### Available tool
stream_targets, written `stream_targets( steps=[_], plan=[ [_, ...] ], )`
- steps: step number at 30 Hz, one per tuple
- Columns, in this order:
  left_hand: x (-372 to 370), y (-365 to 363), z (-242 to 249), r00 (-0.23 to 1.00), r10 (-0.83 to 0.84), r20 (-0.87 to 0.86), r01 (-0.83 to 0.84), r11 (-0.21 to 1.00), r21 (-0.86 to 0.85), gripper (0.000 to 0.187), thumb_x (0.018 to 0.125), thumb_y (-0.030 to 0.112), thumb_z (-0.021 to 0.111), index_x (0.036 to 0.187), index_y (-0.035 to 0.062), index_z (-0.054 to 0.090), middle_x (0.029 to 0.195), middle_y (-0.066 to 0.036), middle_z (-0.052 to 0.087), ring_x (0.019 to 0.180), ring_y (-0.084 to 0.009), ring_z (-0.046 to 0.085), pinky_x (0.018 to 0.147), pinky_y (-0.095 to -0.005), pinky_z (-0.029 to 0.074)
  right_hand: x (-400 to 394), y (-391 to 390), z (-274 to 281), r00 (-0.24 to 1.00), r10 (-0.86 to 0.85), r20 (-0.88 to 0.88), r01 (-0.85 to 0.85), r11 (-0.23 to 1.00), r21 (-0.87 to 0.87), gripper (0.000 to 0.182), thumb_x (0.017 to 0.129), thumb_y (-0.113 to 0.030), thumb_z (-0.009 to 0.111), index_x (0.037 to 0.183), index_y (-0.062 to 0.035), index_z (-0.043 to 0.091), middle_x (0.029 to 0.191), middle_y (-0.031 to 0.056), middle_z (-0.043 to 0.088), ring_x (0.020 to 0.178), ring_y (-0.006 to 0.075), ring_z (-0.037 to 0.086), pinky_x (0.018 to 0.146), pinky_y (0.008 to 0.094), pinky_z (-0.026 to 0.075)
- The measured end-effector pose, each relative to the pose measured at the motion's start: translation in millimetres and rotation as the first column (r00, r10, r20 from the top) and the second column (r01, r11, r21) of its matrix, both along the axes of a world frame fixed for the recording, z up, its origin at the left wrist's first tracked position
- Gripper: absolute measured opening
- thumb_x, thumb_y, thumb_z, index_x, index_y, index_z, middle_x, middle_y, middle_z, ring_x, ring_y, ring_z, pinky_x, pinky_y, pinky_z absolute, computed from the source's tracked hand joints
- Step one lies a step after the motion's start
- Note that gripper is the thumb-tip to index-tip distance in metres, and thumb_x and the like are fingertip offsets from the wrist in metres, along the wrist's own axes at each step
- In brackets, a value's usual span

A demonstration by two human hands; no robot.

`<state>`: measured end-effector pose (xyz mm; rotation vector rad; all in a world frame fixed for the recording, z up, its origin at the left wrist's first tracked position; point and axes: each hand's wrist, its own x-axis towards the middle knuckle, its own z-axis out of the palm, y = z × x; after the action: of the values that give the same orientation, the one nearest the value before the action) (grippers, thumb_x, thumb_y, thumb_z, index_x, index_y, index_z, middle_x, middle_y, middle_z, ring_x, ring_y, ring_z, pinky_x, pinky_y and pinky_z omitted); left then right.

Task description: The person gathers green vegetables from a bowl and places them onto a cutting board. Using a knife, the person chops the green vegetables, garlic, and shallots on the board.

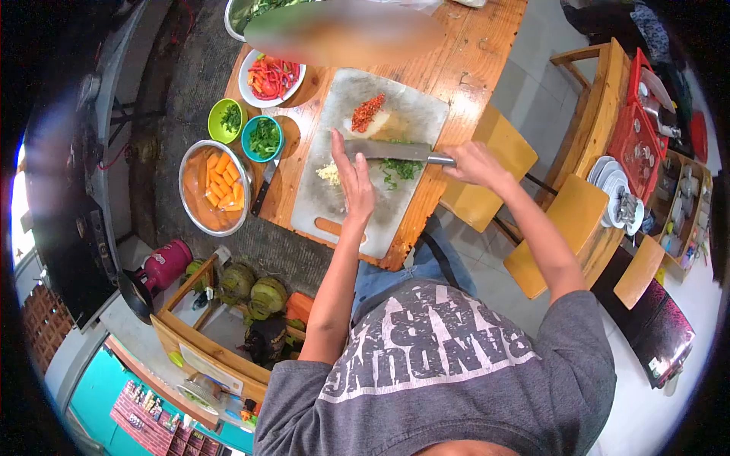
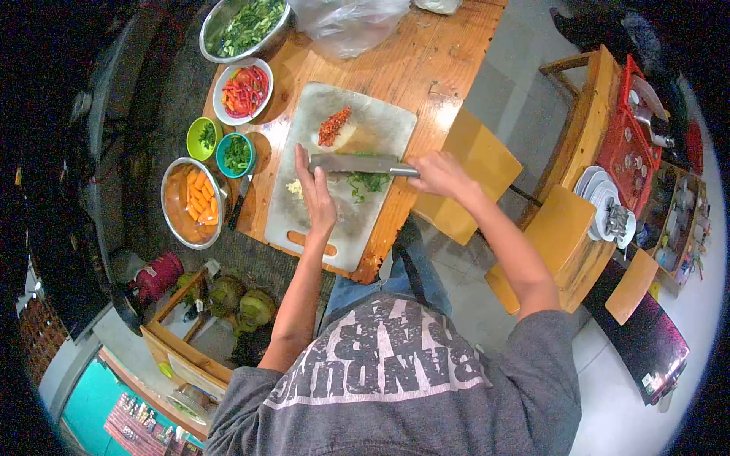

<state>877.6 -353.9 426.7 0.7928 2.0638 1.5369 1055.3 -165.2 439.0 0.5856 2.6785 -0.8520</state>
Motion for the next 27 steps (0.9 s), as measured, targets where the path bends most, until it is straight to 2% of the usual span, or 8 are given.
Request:
stream_targets(
  steps=[2, 5, 8, 11, 17, 21, 24, 27],
  plan=[
    [0, -5, 1, 1.0, -0.004, 0.009, 0.004, 1.0, 0.007, 0.056, 0.103, 0.022, 0.034, 0.152, 0.0006, 0.018, 0.158, -0.017, 0.021, 0.145, -0.0317, 0.024, 0.118, -0.0417, 0.018, 4, -8, 2, 1.0, -0.017, -0.023, 0.018, 0.999, 0.051, 0.016, 0.077, -0.019, 0.064, 0.09, -0.0088, 0.063, 0.067, 0.0199, 0.062, 0.067, 0.0403, 0.064, 0.06, 0.0506, 0.051],
    [-5, -9, 4, 0.999, -0.052, -0.011, 0.052, 0.999, -0.009, 0.054, 0.102, 0.022, 0.038, 0.15, 0.0002, 0.025, 0.156, -0.018, 0.026, 0.143, -0.0317, 0.028, 0.117, -0.0414, 0.021, 16, -21, 14, 0.988, -0.1, -0.114, 0.1, 0.995, -0.005, 0.02, 0.082, -0.025, 0.068, 0.095, -0.0102, 0.064, 0.066, 0.0198, 0.062, 0.065, 0.0403, 0.063, 0.058, 0.05, 0.05],
    [-15, 5, 20, 0.98, -0.173, -0.097, 0.174, 0.985, 0.002, 0.05, 0.101, 0.021, 0.041, 0.146, -0.0002, 0.033, 0.153, -0.019, 0.032, 0.142, -0.0321, 0.03, 0.116, -0.041, 0.023, 28, -44, 28, 0.958, -0.272, -0.086, 0.267, 0.961, -0.067, 0.028, 0.087, -0.035, 0.067, 0.099, -0.0103, 0.065, 0.067, 0.0207, 0.062, 0.064, 0.0405, 0.063, 0.058, 0.0486, 0.049],
    [-26, 34, 30, 0.929, -0.339, -0.148, 0.347, 0.937, 0.033, 0.046, 0.1, 0.02, 0.043, 0.142, -0.0006, 0.04, 0.148, -0.02, 0.039, 0.139, -0.0334, 0.036, 0.114, -0.0403, 0.027, 43, -73, 12, 0.841, -0.524, -0.136, 0.491, 0.844, -0.216, 0.033, 0.089, -0.042, 0.066, 0.099, -0.0103, 0.065, 0.066, 0.0205, 0.06, 0.064, 0.04, 0.062, 0.058, 0.0463, 0.048],
    [-39, 104, 34, 0.79, -0.609, -0.076, 0.613, 0.788, 0.06, 0.043, 0.102, 0.028, 0.041, 0.134, 0.0, 0.05, 0.133, -0.022, 0.054, 0.124, -0.036, 0.051, 0.105, -0.04, 0.038, 38, -117, -12, 0.562, -0.822, -0.095, 0.784, 0.566, -0.255, 0.033, 0.092, -0.037, 0.065, 0.09, -0.0042, 0.061, 0.064, 0.0199, 0.055, 0.059, 0.0363, 0.056, 0.056, 0.0426, 0.044],
    [-36, 138, 36, 0.678, -0.735, -0.011, 0.734, 0.678, -0.038, 0.052, 0.104, 0.038, 0.033, 0.132, -0.0014, 0.052, 0.132, -0.02, 0.057, 0.127, -0.0312, 0.051, 0.108, -0.0381, 0.036, 31, -116, -16, 0.459, -0.886, -0.064, 0.836, 0.455, -0.307, 0.037, 0.093, -0.038, 0.063, 0.086, -0.0024, 0.058, 0.064, 0.0201, 0.053, 0.056, 0.0322, 0.052, 0.055, 0.0415, 0.042],
    [-37, 145, 27, 0.663, -0.748, -0.032, 0.747, 0.664, -0.038, 0.05, 0.103, 0.041, 0.036, 0.131, 0.0034, 0.054, 0.124, -0.022, 0.061, 0.12, -0.0377, 0.055, 0.101, -0.0411, 0.041, 26, -119, -17, 0.445, -0.894, -0.039, 0.844, 0.434, -0.316, 0.038, 0.094, -0.04, 0.061, 0.087, -0.0026, 0.058, 0.064, 0.0195, 0.053, 0.056, 0.031, 0.051, 0.055, 0.0412, 0.042],
    [-43, 138, 19, 0.658, -0.753, -0.027, 0.751, 0.658, -0.057, 0.052, 0.103, 0.043, 0.035, 0.13, 0.0032, 0.055, 0.125, -0.021, 0.061, 0.12, -0.0369, 0.055, 0.101, -0.0411, 0.042, 14, -132, -12, 0.426, -0.905, -0.004, 0.851, 0.402, -0.337, 0.038, 0.094, -0.041, 0.06, 0.089, -0.0033, 0.057, 0.063, 0.0191, 0.053, 0.056, 0.0326, 0.052, 0.055, 0.0419, 0.042]
  ],
)
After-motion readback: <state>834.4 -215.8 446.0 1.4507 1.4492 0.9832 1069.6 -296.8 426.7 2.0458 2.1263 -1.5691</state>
